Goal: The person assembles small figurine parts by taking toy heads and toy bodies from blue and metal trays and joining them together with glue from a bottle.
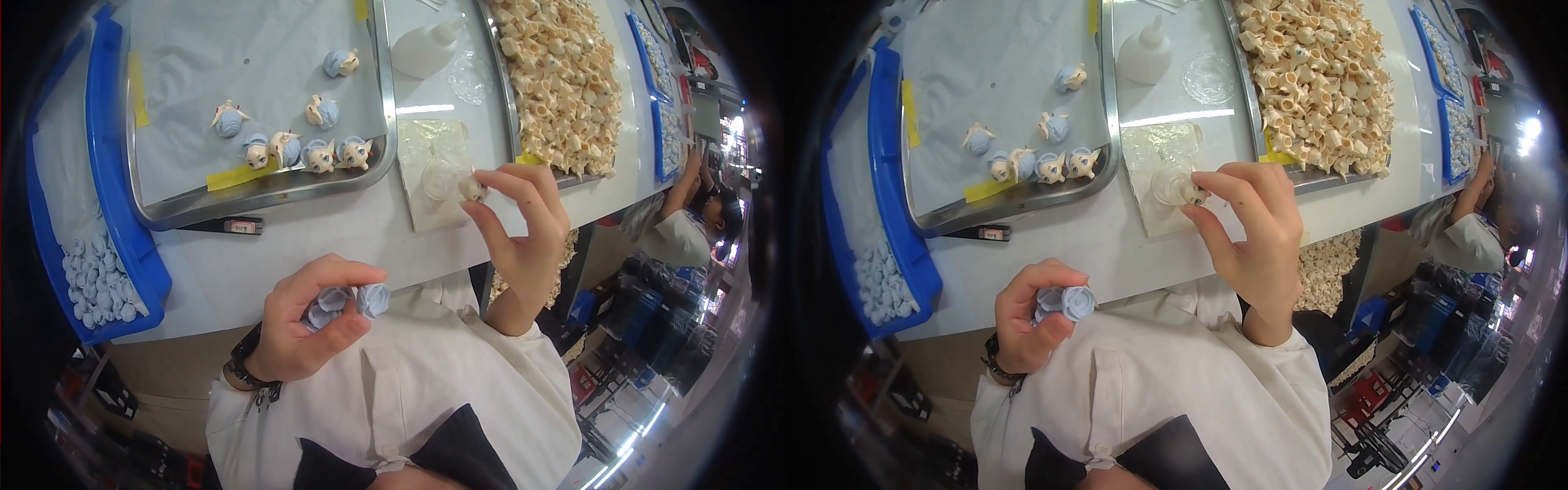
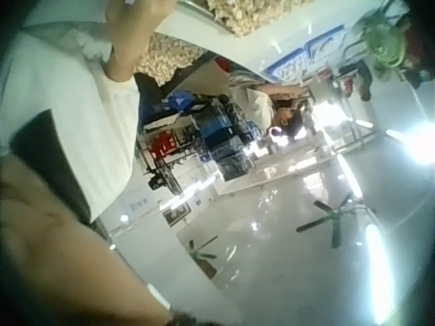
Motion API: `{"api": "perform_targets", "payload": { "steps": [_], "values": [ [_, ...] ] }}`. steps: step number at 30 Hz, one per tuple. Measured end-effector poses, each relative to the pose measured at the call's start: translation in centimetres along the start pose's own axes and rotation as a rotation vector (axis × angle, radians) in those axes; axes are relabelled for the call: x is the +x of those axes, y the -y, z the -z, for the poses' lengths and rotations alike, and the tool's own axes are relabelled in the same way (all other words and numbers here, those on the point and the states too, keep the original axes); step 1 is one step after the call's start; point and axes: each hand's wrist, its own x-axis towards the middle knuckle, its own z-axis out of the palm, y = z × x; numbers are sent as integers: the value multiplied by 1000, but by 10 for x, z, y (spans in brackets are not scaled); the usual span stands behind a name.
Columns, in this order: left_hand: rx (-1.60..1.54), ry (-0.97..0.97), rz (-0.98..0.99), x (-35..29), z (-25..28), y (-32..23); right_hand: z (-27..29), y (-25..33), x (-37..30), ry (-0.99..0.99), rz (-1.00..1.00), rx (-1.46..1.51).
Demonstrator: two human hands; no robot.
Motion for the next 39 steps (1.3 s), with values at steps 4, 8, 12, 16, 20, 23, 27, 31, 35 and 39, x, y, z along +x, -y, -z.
{"api": "perform_targets", "payload": {
  "steps": [4,8,12,16,20,23,27,31,35,39],
  "values": [
    [71,-21,-69,1,3,0,0,-3,-5,-37,-15,27],
    [-2,-42,-13,-1,3,0,-1,-1,-9,-83,-4,68],
    [-165,-135,73,-2,-5,-1,0,16,-13,-36,37,413],
    [-133,-48,55,2,-3,-1,-6,25,-6,164,296,616],
    [-114,-65,18,4,-3,1,-11,32,-4,149,303,566],
    [-15,-101,-69,0,-3,6,-12,34,-4,242,301,488],
    [79,-67,-77,-3,-1,2,-13,40,-4,207,399,425],
    [-36,-50,-64,-2,0,4,-17,44,-8,110,448,374],
    [-279,-75,91,-5,-2,-3,-24,53,-11,11,459,267],
    [-224,-88,54,-4,-3,-3,-31,53,-15,-52,465,186]
  ]
}}
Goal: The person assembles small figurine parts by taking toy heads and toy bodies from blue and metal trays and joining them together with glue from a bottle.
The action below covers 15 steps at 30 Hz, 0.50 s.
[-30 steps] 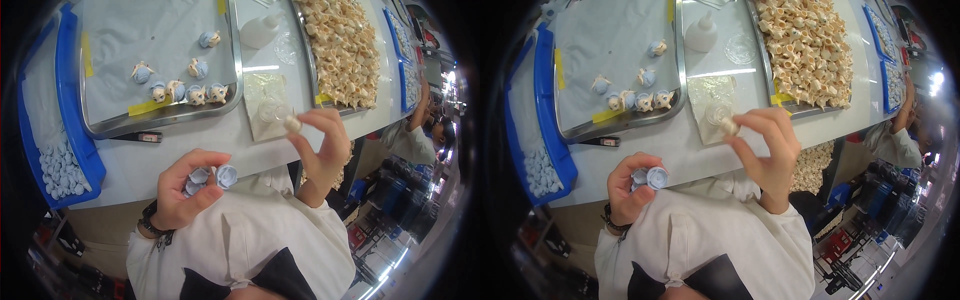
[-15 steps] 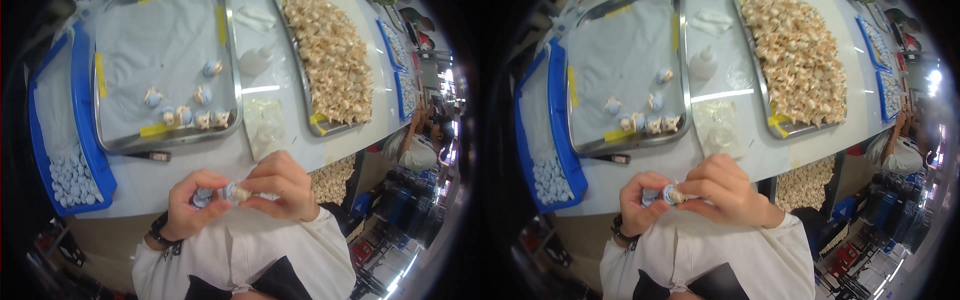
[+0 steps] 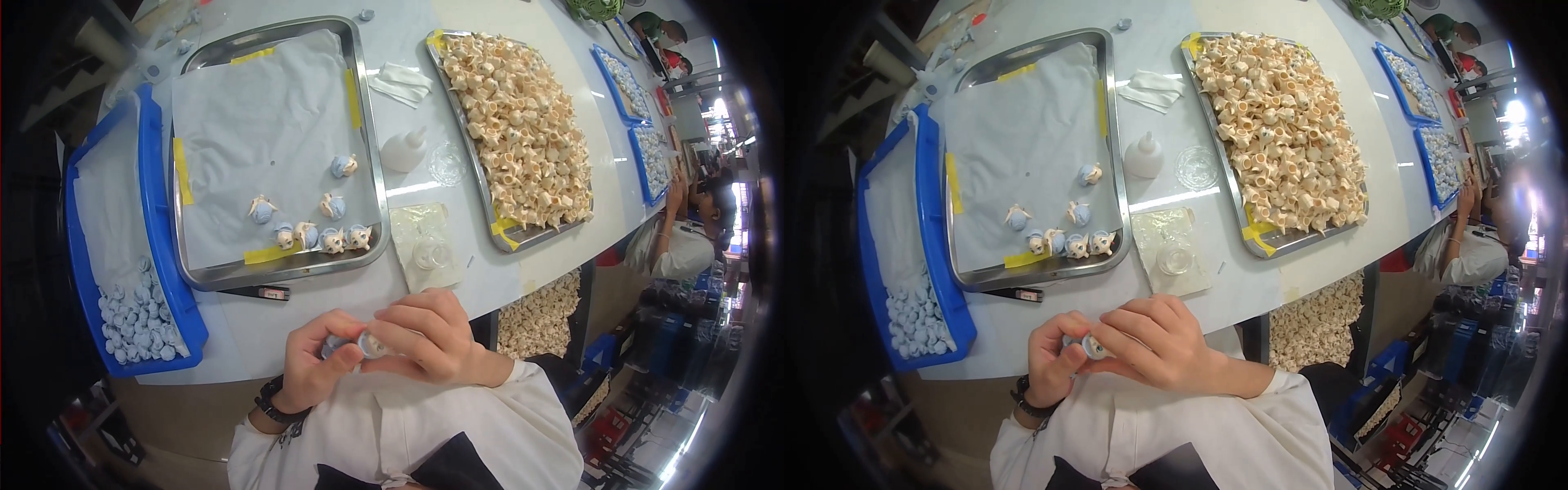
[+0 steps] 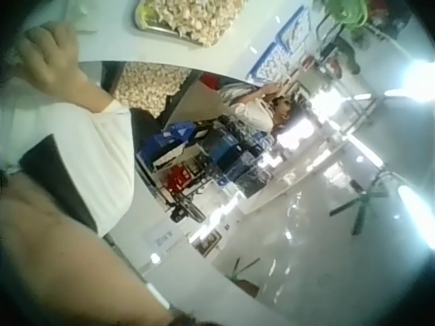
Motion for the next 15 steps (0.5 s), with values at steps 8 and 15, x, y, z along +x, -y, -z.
{"api": "perform_targets", "payload": {
  "steps": [8,15],
  "values": [
    [48,18,55,3,5,3,-5,-2,2,24,-51,25],
    [28,28,29,3,3,5,-11,-4,2,32,-45,61]
  ]
}}
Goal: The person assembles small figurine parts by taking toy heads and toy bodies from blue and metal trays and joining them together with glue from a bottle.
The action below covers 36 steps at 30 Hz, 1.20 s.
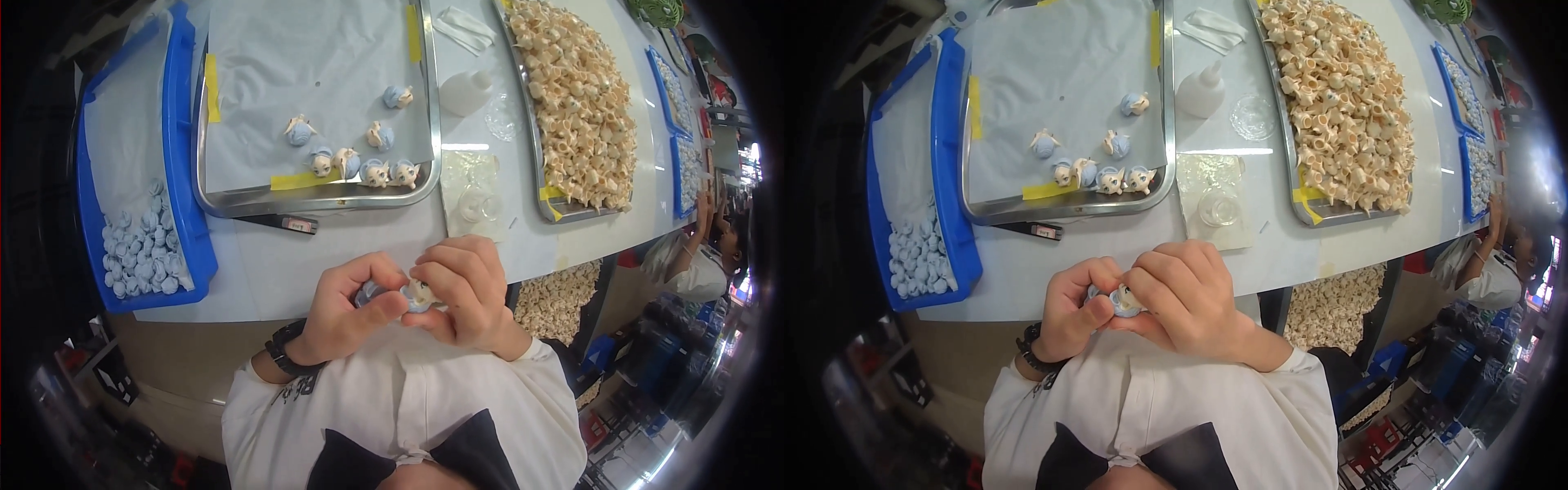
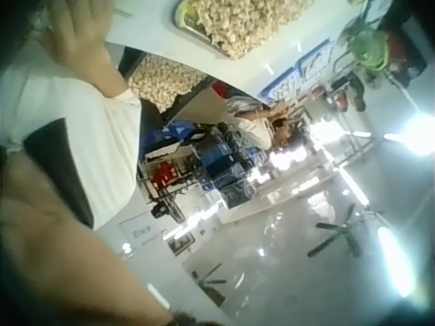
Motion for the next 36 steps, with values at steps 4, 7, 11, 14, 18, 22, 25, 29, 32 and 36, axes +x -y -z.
{"api": "perform_targets", "payload": {
  "steps": [4,7,11,14,18,22,25,29,32,36],
  "values": [
    [32,32,6,-1,0,0,-1,0,-3,10,27,8],
    [24,44,30,-2,1,1,-1,-1,-3,29,59,2],
    [199,11,-107,-3,-2,4,0,-4,-4,21,105,14],
    [231,55,-125,-2,-2,0,4,-2,-5,1,136,-3],
    [211,77,-128,-1,0,3,5,-1,-6,35,108,-4],
    [133,16,-117,-3,-2,6,3,0,-1,58,72,64],
    [92,77,-110,-1,2,7,2,3,-4,53,48,163],
    [21,221,-197,1,2,8,11,4,-4,5,123,248],
    [-285,17,-135,-2,-4,0,50,-8,-3,-183,-34,77],
    [-423,-30,-55,0,2,-2,73,-62,5,-337,-352,-327]
  ]
}}
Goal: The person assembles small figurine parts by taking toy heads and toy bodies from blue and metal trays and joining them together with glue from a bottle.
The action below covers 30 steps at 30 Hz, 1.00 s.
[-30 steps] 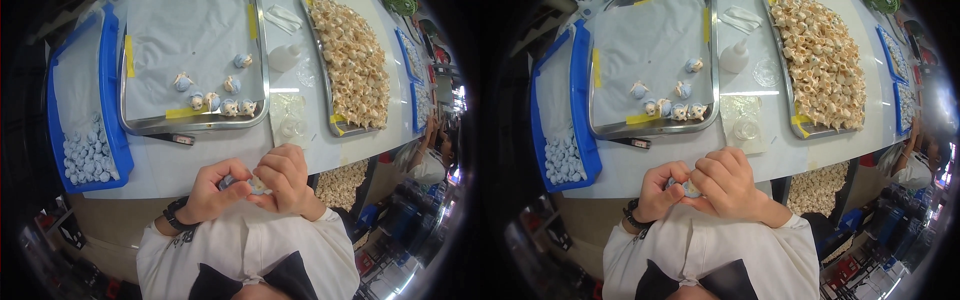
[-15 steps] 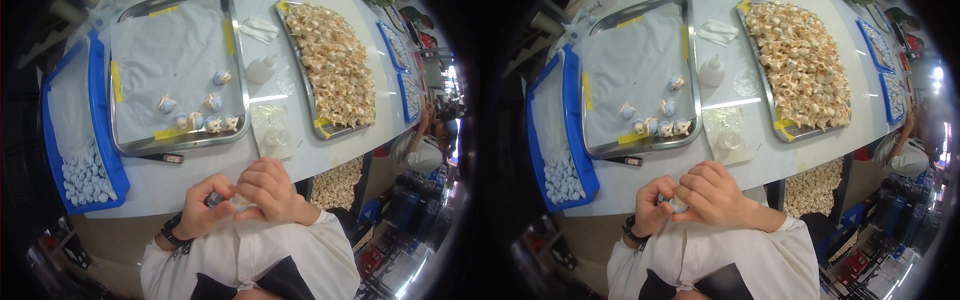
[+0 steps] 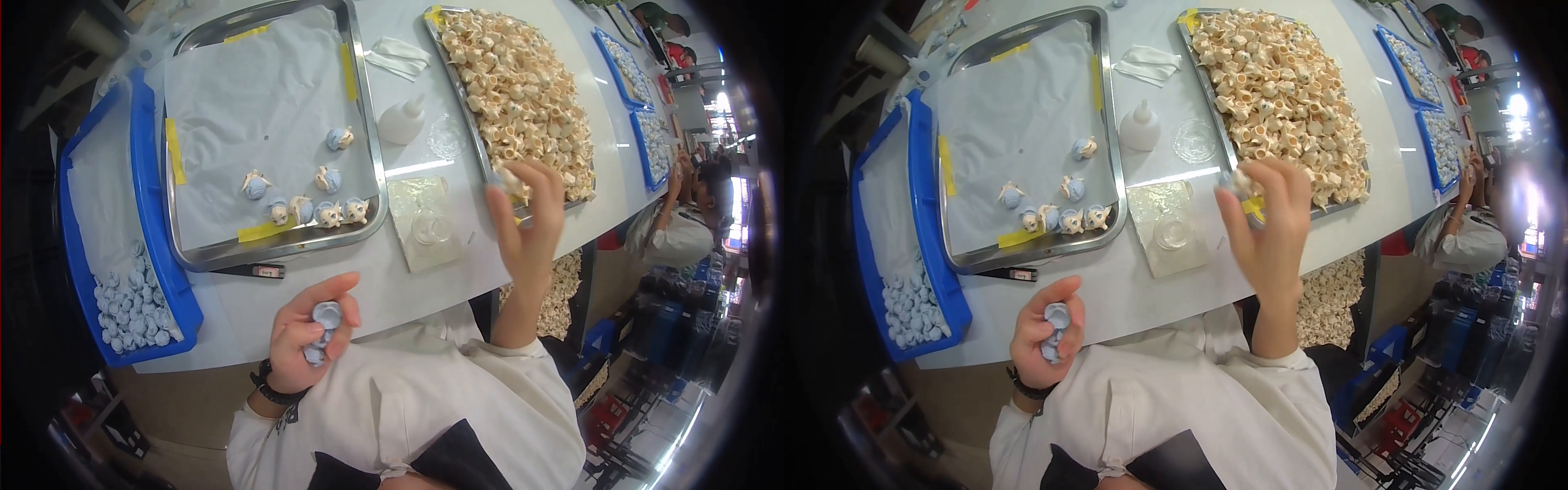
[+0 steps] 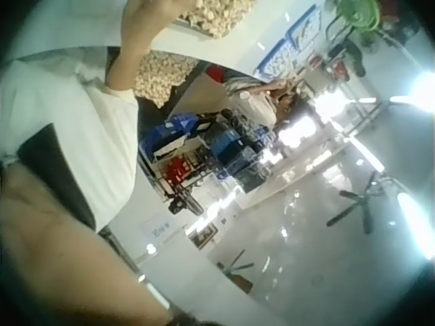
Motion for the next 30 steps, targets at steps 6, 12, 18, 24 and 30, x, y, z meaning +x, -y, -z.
{"api": "perform_targets", "payload": {
  "steps": [6,12,18,24,30],
  "values": [
    [118,213,74,3,3,1,-14,-21,2,393,130,-431],
    [135,126,71,1,6,-5,-12,-19,74,366,281,-206],
    [99,111,6,1,1,-6,-142,-58,213,581,387,-201],
    [-388,-161,171,5,-11,-17,-225,-72,237,735,420,-411],
    [-401,63,272,0,7,-16,-137,-63,232,506,401,-328]
  ]
}}
